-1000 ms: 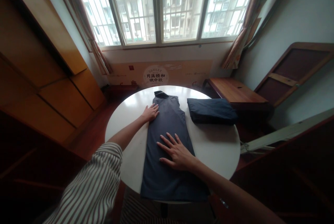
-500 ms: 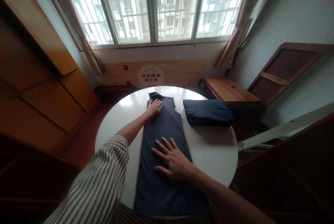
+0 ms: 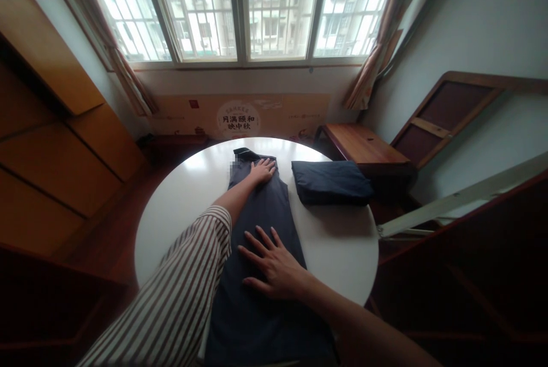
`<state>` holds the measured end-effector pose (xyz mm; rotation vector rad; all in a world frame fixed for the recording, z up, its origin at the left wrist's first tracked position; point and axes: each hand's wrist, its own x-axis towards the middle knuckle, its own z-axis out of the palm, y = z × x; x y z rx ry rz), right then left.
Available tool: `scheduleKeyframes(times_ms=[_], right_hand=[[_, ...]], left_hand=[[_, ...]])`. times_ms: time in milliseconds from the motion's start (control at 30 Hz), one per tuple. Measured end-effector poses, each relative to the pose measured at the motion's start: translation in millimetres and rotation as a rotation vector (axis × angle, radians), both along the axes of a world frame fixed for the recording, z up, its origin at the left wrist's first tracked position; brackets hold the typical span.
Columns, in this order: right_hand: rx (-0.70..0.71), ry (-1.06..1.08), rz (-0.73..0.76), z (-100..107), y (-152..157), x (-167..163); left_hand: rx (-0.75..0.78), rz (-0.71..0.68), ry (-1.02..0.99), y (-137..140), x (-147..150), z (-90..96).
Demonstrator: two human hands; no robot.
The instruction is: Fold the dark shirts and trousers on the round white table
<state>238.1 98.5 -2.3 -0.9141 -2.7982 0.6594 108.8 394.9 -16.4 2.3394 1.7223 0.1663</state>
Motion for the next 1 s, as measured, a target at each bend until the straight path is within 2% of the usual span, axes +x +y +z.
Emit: scheduleKeyframes(times_ms=[100,233,300,367,467,600,700,767,867,1000], right_hand=[[-0.008,-0.011,0.003,1,0,0],[-0.004,-0.012,0.003,3,-1,1],[0.001,-0.012,0.0,2,0,1],[0.006,-0.011,-0.004,0,1,0],[0.022,-0.006,-0.012,-3,3,-2],[0.036,0.013,-0.004,4,-11,11],[-0.011,0.038,0.063,12,-36,40],[-0.04,0.044,0.119,13,-56,65],[-0.014,0.031,0.16,6,-80,98],[0.112,0.045,0.129,-9,-92,122]], left_hand=[[0.03,-0.007,-0.055,0,6,5.5],[0.174,-0.024,-0.187,-11,13,19.9],[0.26,-0.01,-0.249,-24,12,29.2],[0.344,-0.069,-0.337,-48,5,36.7],[0.404,-0.349,-0.451,-114,-21,39.4],[0.328,-0.669,-0.296,-247,-76,27.8],[0.226,-0.706,-0.291,-342,-118,16.2],[0.221,-0.734,-0.254,-387,-138,9.4],[0.267,-0.703,-0.119,-422,-154,-0.2],[0.39,-0.687,-0.087,-429,-159,-9.0]])
